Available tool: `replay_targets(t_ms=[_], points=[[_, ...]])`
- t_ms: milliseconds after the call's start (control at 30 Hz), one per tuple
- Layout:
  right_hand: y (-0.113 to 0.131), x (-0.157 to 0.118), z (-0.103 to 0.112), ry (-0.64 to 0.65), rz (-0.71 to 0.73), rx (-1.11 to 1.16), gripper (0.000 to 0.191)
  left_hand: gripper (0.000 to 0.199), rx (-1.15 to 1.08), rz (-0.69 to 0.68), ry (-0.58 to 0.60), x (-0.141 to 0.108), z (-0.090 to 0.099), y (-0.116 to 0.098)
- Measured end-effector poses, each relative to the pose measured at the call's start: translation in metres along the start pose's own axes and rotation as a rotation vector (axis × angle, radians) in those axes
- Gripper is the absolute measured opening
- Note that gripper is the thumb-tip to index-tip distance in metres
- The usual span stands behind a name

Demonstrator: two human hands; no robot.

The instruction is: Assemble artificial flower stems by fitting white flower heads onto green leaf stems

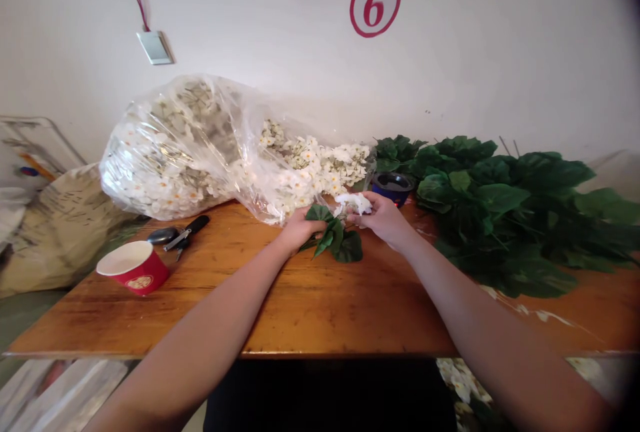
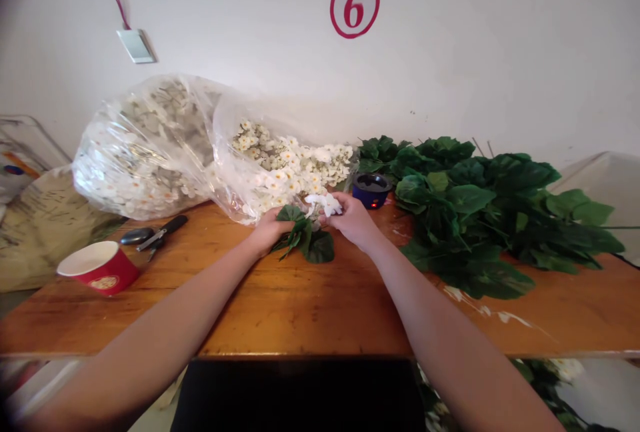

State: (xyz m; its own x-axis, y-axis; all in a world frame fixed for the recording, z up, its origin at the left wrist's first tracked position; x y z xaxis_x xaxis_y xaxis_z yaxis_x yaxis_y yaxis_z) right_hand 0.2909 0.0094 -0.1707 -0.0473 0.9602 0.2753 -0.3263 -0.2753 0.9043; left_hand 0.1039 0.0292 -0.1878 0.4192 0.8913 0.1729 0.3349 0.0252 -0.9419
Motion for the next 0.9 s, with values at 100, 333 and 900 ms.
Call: replay_targets(t_ms=[100, 333, 900], points=[[-0.004, 0.0, 0.001, -0.018, -0.026, -0.073, 0.038, 0.007, 0.002, 0.0, 0.019, 0.001, 0.001, 0.002], [-0.005, -0.002, -0.003, 0.023, -0.078, -0.044, 0.04, 0.005, 0.07, 0.005, 0.021, 0.001, 0.002, 0.002], [-0.015, -0.002, -0.009, -0.041, -0.065, -0.269, 0.032, 0.013, 0.146, -0.039, 0.073, 0.001, -0.002, 0.001]])
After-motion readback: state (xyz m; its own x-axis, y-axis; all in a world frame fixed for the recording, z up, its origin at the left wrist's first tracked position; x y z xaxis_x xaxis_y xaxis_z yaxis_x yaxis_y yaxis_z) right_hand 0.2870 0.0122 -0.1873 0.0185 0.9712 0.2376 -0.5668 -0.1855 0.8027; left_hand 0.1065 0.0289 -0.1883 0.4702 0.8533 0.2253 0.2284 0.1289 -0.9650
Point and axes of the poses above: each hand's wrist, its own x-axis towards the middle knuckle, its own z-axis out of the back of the hand, y = z × x, the point moved 4 cm from there along x, towards the middle knuckle, and after that the axes turned 15 degrees about -x, right-handed, at the moved point
